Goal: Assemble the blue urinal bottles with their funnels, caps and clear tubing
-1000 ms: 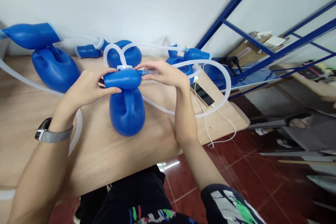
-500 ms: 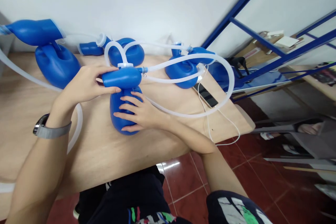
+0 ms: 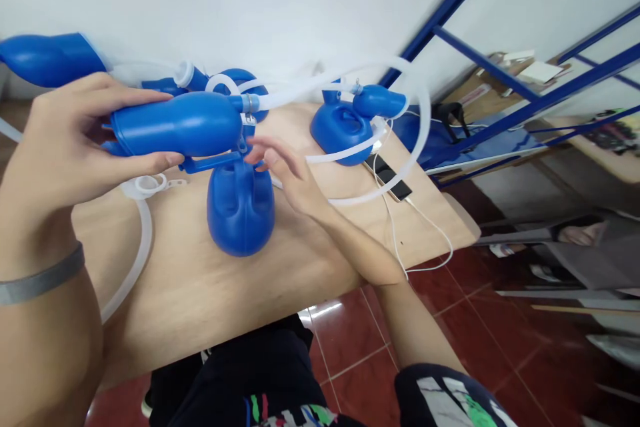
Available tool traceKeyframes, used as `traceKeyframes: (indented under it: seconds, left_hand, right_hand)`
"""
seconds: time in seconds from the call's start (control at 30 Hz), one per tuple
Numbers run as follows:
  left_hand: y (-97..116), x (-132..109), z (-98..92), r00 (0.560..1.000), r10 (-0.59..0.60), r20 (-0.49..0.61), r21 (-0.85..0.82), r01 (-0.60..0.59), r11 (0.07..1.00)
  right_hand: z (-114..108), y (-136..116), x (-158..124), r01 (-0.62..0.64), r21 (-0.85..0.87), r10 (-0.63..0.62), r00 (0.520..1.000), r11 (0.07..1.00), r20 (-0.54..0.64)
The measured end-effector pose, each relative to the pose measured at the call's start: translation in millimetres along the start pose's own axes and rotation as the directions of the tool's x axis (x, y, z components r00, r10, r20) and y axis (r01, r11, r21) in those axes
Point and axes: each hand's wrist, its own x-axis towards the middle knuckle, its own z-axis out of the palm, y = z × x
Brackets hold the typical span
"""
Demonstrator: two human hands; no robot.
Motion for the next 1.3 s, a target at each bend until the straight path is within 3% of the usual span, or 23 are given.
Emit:
traceKeyframes:
  seconds: [0.07, 0.23, 0.4, 0.7, 0.87, 1.13, 1.3]
  left_hand:
    - [5.7, -0.8, 0.0, 0.999, 0.035, -0.006, 0.006, -0.035, 0.999]
    - [9.2, -2.4, -1.3, 0.998, 0.039, 0.058, 0.042, -0.041, 0.998]
    - [4.9, -3.3, -1.7, 1.0, 0.003, 0.011, 0.075, -0.004, 0.997]
    - [3.6, -3.3, -0.1, 0.998, 0.033, 0.055, 0.047, -0.036, 0.998]
    - [2.6, -2.7, 1.3, 0.993, 0.084, 0.079, 0.035, -0.087, 0.996]
    - [10.3, 1.8, 9.9, 0.994, -0.033, 0.104, 0.112, 0.021, 0.994]
    - [10.6, -2.5, 8.2, 0.997, -0.001, 0.082, 0.08, -0.006, 0.997]
  right_hand:
    - [-1.1, -3.3, 16.3, -0.094, 0.101, 0.094, 0.996, 0.99, 0.003]
    - [3.6, 4.4, 42.3, -0.059, 0.168, 0.058, 0.998, 0.984, 0.014]
    - [6.1, 13.1, 43.4, -0.046, 0.154, 0.036, 0.997, 0.987, 0.071]
    - [10.4, 12.3, 39.0, -0.077, 0.208, 0.056, 0.993, 0.975, 0.105]
    - [15.4, 14.0, 39.1, -0.085, 0.243, 0.072, 0.995, 0.966, 0.064]
    - [25.6, 24.0, 40.9, -0.157, 0.281, 0.182, 0.981, 0.947, -0.065]
    - [31.1, 32.5, 41.6, -0.119, 0.339, 0.159, 0.983, 0.933, -0.092]
